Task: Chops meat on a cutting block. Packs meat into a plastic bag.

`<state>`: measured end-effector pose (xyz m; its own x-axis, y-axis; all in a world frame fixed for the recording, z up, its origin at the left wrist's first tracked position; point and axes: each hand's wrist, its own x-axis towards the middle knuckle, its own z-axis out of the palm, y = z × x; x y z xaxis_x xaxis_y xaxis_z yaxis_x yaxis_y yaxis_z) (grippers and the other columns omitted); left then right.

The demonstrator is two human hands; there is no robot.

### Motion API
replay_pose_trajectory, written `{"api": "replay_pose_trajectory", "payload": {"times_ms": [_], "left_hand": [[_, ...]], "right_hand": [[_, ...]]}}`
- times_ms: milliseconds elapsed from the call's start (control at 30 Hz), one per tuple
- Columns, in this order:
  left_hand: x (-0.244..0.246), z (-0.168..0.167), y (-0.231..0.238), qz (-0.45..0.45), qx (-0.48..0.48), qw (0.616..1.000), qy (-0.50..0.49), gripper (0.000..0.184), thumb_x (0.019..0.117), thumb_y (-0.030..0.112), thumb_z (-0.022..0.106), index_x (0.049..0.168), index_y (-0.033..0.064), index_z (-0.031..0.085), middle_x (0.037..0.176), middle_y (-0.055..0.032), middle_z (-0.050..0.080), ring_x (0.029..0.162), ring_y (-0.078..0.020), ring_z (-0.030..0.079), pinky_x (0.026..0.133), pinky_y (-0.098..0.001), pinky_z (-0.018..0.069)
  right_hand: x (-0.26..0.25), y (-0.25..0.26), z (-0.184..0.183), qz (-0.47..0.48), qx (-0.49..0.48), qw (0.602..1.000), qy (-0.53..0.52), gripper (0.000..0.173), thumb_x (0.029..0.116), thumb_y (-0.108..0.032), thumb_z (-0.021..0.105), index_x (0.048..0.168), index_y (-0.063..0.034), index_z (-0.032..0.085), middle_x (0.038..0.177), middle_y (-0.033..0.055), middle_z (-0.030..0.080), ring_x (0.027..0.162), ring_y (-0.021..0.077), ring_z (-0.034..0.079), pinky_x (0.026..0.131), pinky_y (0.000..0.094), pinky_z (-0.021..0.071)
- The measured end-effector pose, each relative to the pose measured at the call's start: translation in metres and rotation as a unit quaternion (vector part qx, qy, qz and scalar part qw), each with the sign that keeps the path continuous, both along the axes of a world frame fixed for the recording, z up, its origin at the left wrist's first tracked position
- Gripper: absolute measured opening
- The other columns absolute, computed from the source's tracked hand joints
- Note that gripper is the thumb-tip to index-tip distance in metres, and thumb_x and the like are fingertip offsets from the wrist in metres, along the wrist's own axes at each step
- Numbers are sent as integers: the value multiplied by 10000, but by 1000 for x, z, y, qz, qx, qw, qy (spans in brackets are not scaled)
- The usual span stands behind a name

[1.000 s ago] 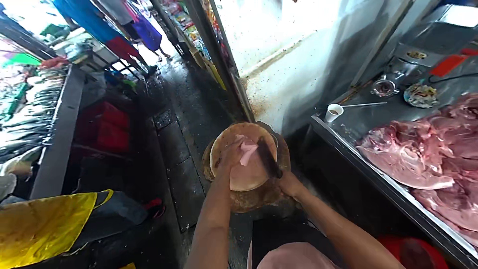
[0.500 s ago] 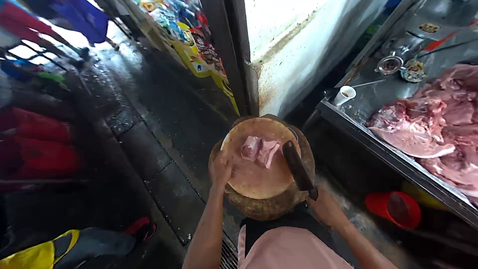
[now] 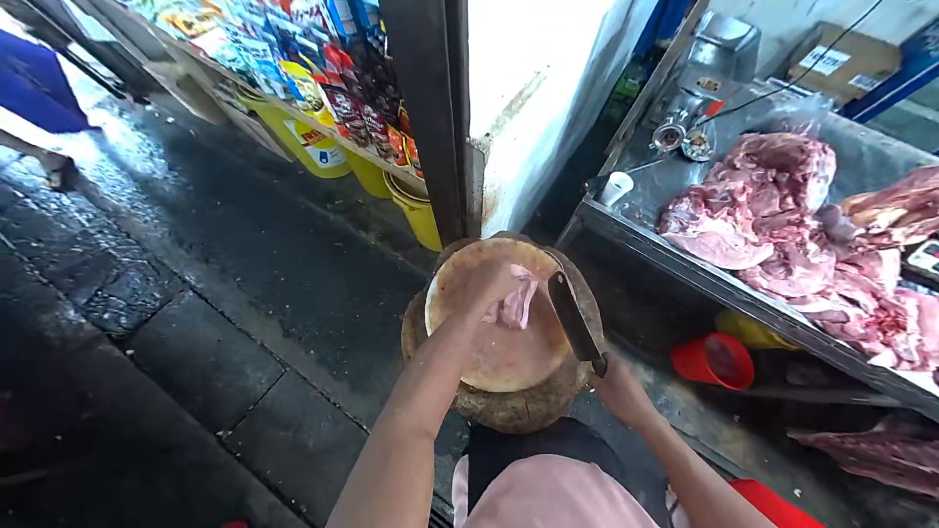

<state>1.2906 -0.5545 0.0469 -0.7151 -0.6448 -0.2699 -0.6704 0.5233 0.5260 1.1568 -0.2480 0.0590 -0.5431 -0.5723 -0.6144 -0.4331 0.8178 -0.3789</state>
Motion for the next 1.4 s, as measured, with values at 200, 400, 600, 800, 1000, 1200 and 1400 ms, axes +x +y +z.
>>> {"api": "replay_pose_trajectory", "payload": {"times_ms": [200,400,600,800,1000,1200,1400], "left_hand": [[44,-16,-13,251,262,881,304,307,1052,276,550,1247,60,646,875,-81,647,676,-156,596,613,-346,535],[100,45,71,298,273,809,427,268,1032,206,540,1273,120,618,855,-27,636,585,-89,537,518,-250,483],[83,55,189,337,-77,921,180,415,929,222,737,1324,124,660,1214,-110,676,1013,-204,691,876,-439,611],[48,-71,262,358,-51,932,2,472,1013,318,603,1453,148,589,1469,-168,540,1227,-304,635,1039,-456,543],[62,-67,277,421,-86,898,101,370,998,368,650,1282,136,692,1341,-138,613,1010,-215,691,870,-380,605],[64,-71,262,338,-84,930,116,359,955,278,706,1242,64,684,1428,-150,566,1082,-223,688,921,-384,600],[64,-79,243,311,-61,945,82,320,883,255,766,1136,66,716,1294,-146,633,1040,-269,700,874,-463,613]], "right_hand": [[-13,14,-17,-8,-36,998,-52,369,976,-315,656,1241,-72,574,852,142,667,680,295,675,652,538,587],[-39,15,-21,66,-27,995,-68,379,980,-319,649,1253,-70,569,858,142,671,682,291,681,657,535,591],[-63,19,-23,164,-21,983,-84,453,990,-341,641,1331,-69,519,937,164,679,769,317,700,720,552,595],[-82,32,1,246,-29,968,-38,421,989,-371,657,1301,-100,582,972,138,693,890,313,693,812,566,568],[-78,61,36,286,-48,956,-51,486,1012,-439,622,1380,-131,548,951,100,702,848,265,702,789,512,587],[-51,49,42,338,8,939,-60,423,1033,-474,562,1291,-139,562,913,97,681,838,277,694,755,524,583],[-22,35,45,339,62,938,-41,414,1049,-494,515,1267,-144,549,881,81,670,821,270,694,735,509,585]]}}
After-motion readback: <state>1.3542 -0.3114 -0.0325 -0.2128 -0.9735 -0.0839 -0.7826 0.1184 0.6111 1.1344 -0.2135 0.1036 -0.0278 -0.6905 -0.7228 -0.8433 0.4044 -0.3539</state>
